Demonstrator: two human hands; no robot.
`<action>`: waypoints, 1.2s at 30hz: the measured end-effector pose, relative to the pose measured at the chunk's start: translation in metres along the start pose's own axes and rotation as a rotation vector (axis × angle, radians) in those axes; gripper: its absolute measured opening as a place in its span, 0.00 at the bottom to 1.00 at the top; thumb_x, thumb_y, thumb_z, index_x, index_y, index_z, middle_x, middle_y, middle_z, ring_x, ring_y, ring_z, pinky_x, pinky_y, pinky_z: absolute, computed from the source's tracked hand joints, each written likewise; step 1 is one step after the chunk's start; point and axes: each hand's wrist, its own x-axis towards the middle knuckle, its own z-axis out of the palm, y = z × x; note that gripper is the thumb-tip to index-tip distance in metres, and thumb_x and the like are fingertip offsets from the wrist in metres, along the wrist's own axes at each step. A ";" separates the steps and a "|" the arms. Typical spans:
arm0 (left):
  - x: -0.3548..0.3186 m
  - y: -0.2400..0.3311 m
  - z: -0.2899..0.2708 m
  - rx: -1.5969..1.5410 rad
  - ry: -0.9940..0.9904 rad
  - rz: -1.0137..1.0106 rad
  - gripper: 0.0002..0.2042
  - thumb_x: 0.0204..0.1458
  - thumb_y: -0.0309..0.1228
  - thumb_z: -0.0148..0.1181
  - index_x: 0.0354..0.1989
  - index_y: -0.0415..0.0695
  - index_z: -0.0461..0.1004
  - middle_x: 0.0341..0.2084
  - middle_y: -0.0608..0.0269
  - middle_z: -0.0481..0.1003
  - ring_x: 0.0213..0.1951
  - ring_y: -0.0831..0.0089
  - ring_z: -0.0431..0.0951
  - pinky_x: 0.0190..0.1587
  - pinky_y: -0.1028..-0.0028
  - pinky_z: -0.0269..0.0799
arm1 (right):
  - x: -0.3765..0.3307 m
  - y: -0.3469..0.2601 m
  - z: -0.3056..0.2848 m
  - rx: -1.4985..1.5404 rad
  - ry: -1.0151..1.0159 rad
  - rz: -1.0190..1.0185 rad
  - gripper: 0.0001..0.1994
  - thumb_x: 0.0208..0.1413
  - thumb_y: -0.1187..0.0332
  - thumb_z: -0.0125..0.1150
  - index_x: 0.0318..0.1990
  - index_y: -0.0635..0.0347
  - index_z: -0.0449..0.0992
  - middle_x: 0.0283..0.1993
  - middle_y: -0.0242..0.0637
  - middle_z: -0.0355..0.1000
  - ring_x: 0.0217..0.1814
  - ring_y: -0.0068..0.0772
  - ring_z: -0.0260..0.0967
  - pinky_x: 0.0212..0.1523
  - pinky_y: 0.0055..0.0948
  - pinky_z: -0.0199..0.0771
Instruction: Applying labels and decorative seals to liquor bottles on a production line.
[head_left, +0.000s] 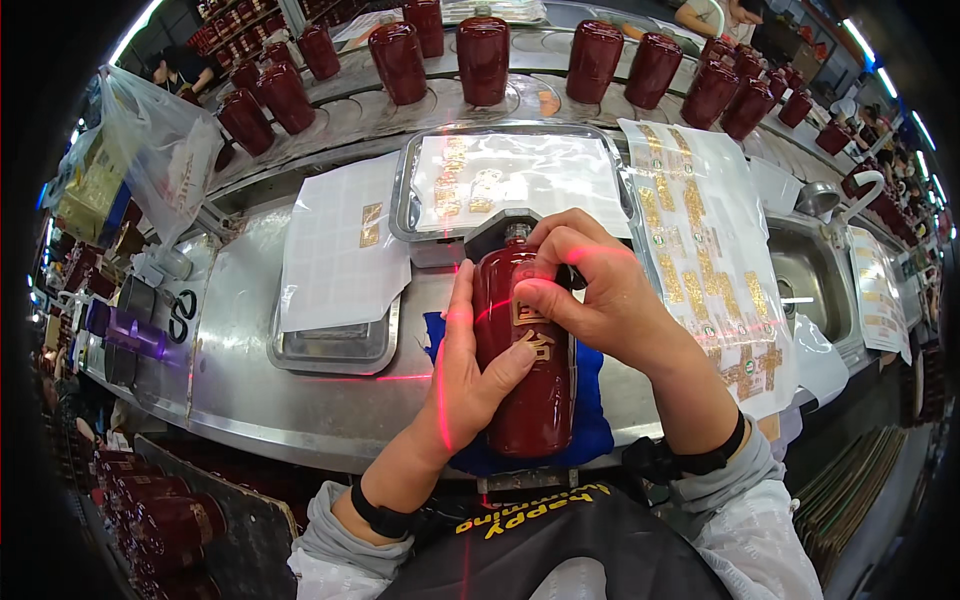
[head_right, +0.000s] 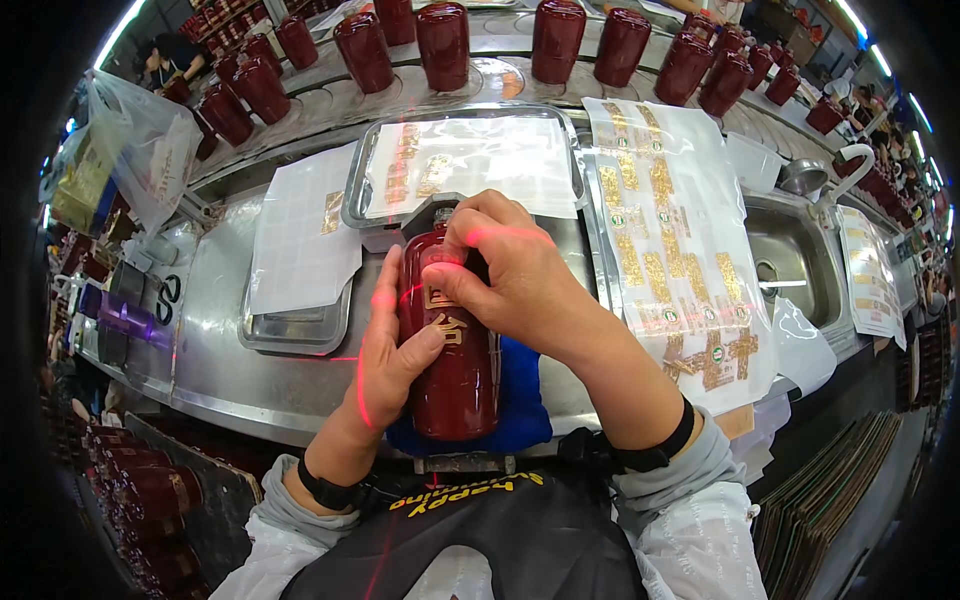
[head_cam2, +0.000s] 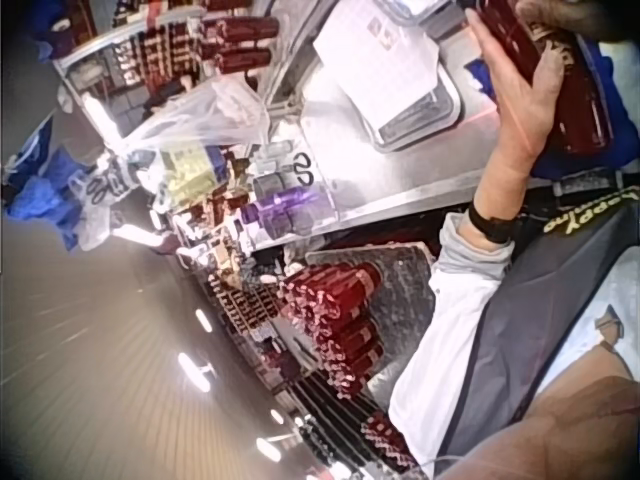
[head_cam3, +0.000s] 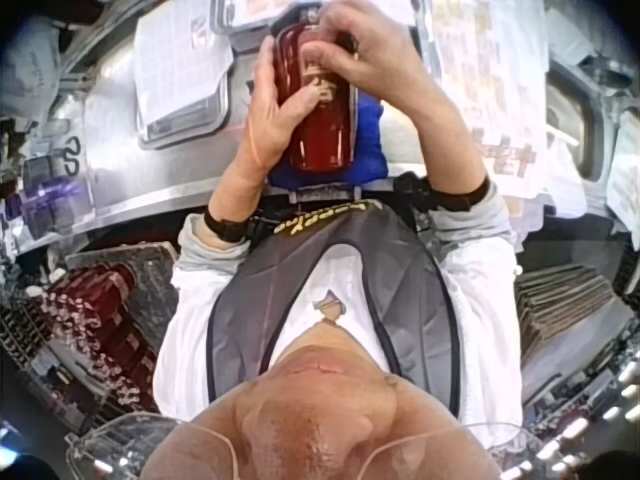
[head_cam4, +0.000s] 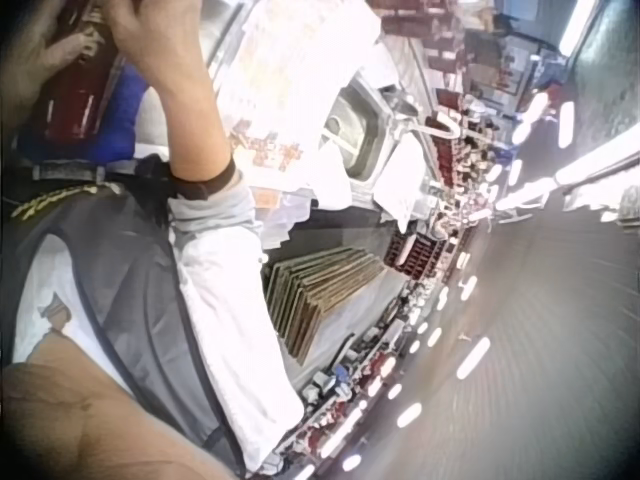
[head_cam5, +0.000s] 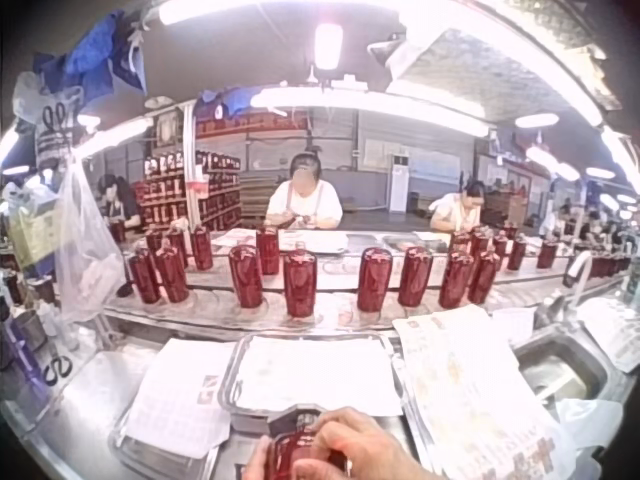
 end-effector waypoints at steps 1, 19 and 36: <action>0.000 0.000 0.000 0.015 0.005 0.006 0.48 0.55 0.38 0.61 0.70 0.34 0.30 0.64 0.47 0.54 0.64 0.63 0.58 0.65 0.66 0.56 | 0.000 0.000 0.000 -0.002 -0.003 0.007 0.12 0.49 0.66 0.68 0.32 0.62 0.71 0.42 0.46 0.69 0.47 0.50 0.67 0.47 0.39 0.70; -0.001 0.000 0.003 -0.016 0.023 0.028 0.49 0.54 0.41 0.62 0.71 0.34 0.30 0.62 0.47 0.57 0.61 0.64 0.63 0.62 0.66 0.61 | -0.050 -0.018 -0.002 -0.228 0.025 -0.078 0.23 0.53 0.71 0.63 0.59 0.56 0.72 0.61 0.55 0.60 0.60 0.57 0.60 0.59 0.44 0.64; -0.002 -0.003 0.001 -0.017 0.005 0.024 0.46 0.55 0.38 0.60 0.71 0.34 0.32 0.66 0.47 0.51 0.66 0.63 0.56 0.66 0.66 0.54 | -0.054 -0.015 0.003 -0.258 0.037 -0.085 0.24 0.53 0.69 0.64 0.59 0.55 0.71 0.61 0.54 0.61 0.58 0.58 0.62 0.57 0.45 0.65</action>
